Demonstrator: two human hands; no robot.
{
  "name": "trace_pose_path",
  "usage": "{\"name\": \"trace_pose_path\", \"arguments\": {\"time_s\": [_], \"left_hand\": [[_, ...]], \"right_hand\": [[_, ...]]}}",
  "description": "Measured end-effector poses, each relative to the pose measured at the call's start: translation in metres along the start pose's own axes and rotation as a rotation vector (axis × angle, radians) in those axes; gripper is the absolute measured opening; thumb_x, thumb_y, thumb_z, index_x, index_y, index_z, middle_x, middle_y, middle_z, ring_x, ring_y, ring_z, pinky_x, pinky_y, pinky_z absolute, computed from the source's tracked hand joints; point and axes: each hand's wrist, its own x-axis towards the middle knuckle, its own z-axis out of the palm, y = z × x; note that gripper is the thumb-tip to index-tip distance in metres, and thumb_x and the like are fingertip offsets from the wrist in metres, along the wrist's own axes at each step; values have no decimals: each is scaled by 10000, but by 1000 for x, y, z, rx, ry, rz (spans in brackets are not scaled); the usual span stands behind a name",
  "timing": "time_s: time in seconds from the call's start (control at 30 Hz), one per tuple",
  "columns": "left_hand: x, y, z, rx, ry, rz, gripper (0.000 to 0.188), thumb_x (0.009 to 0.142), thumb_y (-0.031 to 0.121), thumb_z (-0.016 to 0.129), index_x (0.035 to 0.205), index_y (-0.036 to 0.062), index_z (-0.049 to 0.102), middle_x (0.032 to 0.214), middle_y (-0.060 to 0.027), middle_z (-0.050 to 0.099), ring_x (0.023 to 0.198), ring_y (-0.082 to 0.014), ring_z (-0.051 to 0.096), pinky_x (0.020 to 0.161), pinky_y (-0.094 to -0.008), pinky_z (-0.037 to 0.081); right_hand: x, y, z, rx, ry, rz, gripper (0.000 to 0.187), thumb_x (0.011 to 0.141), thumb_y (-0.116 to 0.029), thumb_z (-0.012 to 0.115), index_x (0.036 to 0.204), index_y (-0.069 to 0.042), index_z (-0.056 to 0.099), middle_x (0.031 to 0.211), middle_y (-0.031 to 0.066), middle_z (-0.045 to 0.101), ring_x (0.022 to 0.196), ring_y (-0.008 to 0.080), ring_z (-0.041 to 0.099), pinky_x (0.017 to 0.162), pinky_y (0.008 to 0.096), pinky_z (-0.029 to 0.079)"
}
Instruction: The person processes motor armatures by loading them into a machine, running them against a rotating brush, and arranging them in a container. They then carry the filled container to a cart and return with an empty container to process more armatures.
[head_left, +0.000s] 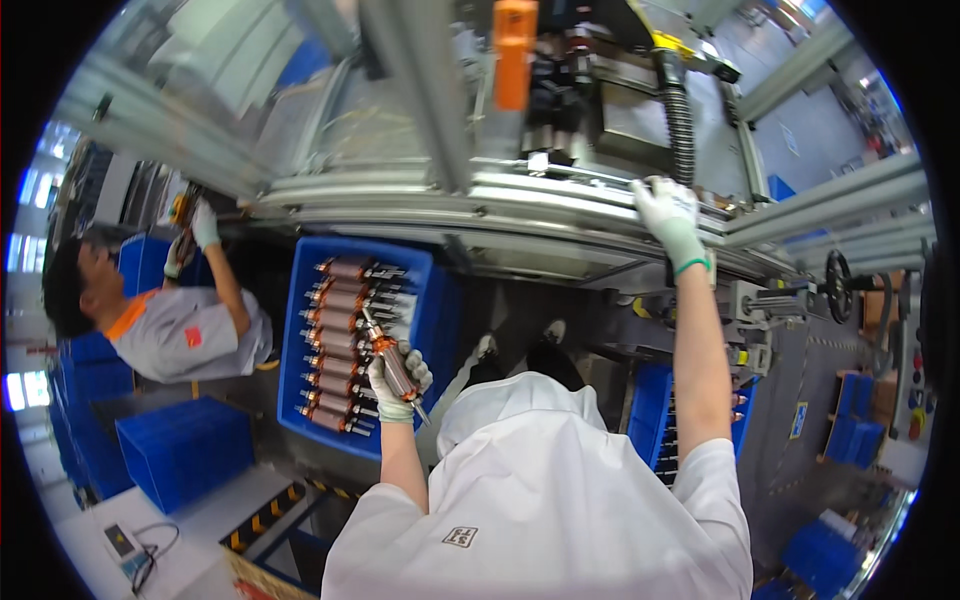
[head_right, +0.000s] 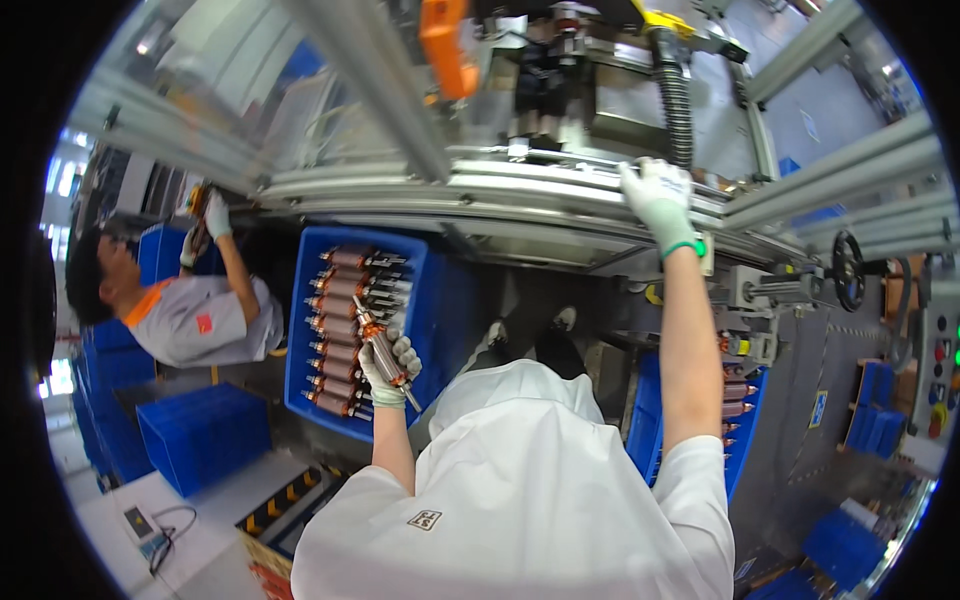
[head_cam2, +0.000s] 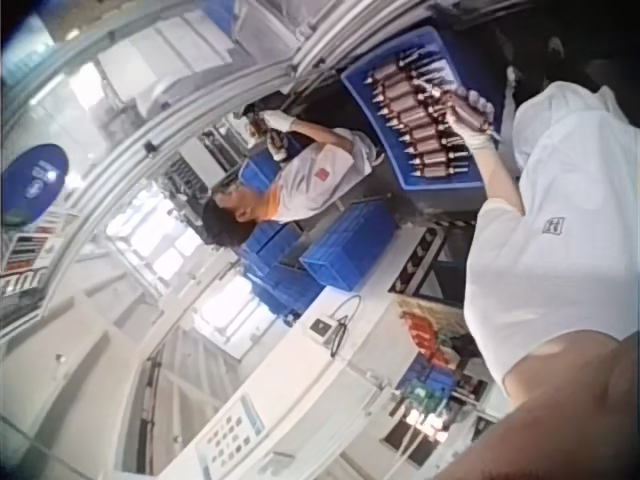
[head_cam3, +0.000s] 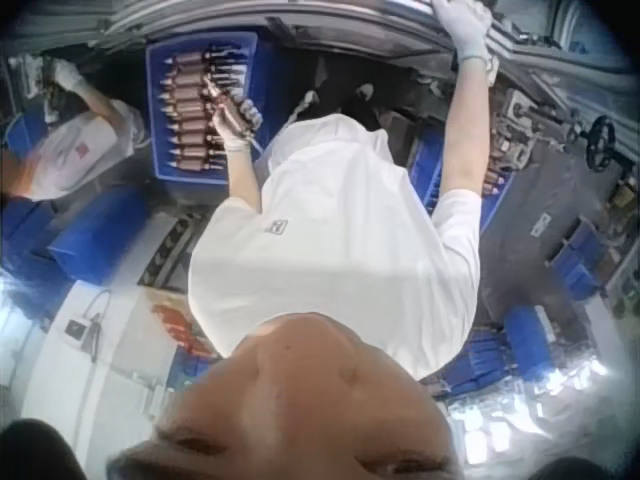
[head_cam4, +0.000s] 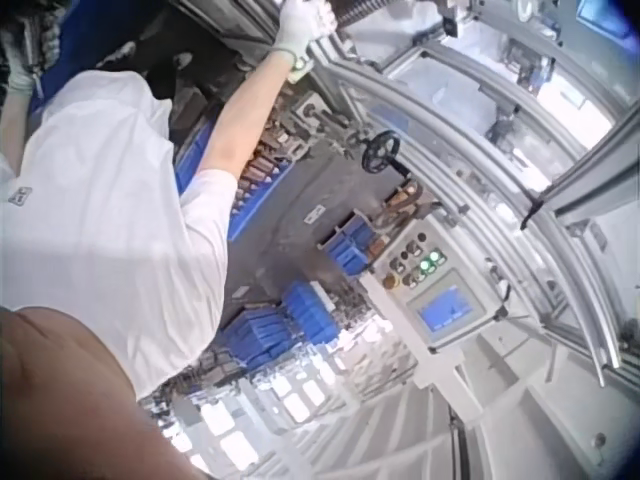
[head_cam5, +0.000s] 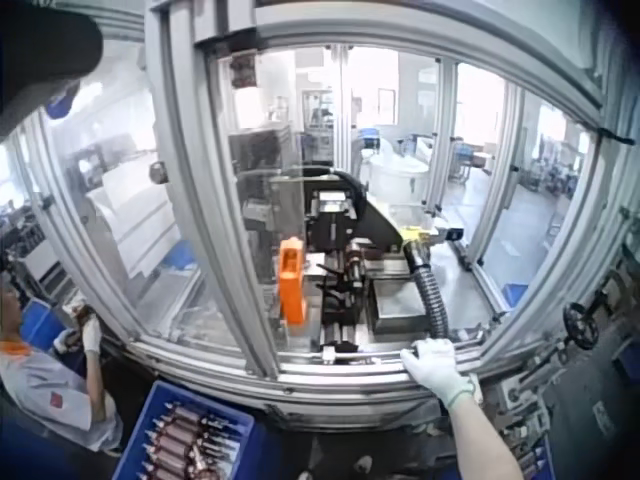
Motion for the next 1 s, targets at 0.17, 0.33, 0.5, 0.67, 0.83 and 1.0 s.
{"name": "trace_pose_path", "arguments": {"time_s": [0.17,0.33,0.5,0.67,0.83,1.0], "left_hand": [[68,-54,82,160,-317,-322,593,710,408,716,1112,27,504,693,-81,524,483,-188,480,425,-323,381],[149,-86,193,331,-512,-229,605,692,405,734,1099,8,528,721,-76,563,484,-166,502,438,-324,465],[221,-84,270,427,-468,-59,523,831,439,591,1137,21,519,736,-38,504,537,-129,452,469,-284,394],[262,-74,261,268,-412,-264,490,898,400,537,1160,-13,509,817,-99,563,599,-174,513,533,-318,423],[261,-80,266,174,-440,-281,452,918,362,523,1150,-26,506,800,-105,584,597,-186,550,534,-316,443],[265,-77,257,215,-422,-296,521,911,421,509,1172,-29,510,790,-98,539,585,-175,487,522,-312,416]], "right_hand": [[-6,-2,-15,-41,-66,0,550,849,-527,420,1060,-65,632,1071,160,620,1023,332,563,938,439,377],[-10,2,-28,120,-115,-61,568,863,-525,402,1082,-47,616,1100,174,595,1050,325,523,945,450,318],[-10,17,-14,199,66,-277,496,846,-502,468,956,-49,637,880,142,614,845,304,572,790,437,373],[-3,8,-10,263,53,-201,455,847,-470,503,1035,-67,597,943,132,590,899,293,570,775,406,405],[11,2,-23,394,-122,-159,479,866,-476,488,1051,-47,594,1005,173,630,939,293,612,833,405,442],[7,0,-23,396,-114,-150,470,882,-463,471,956,-33,647,852,155,676,847,296,641,804,391,465]]}}
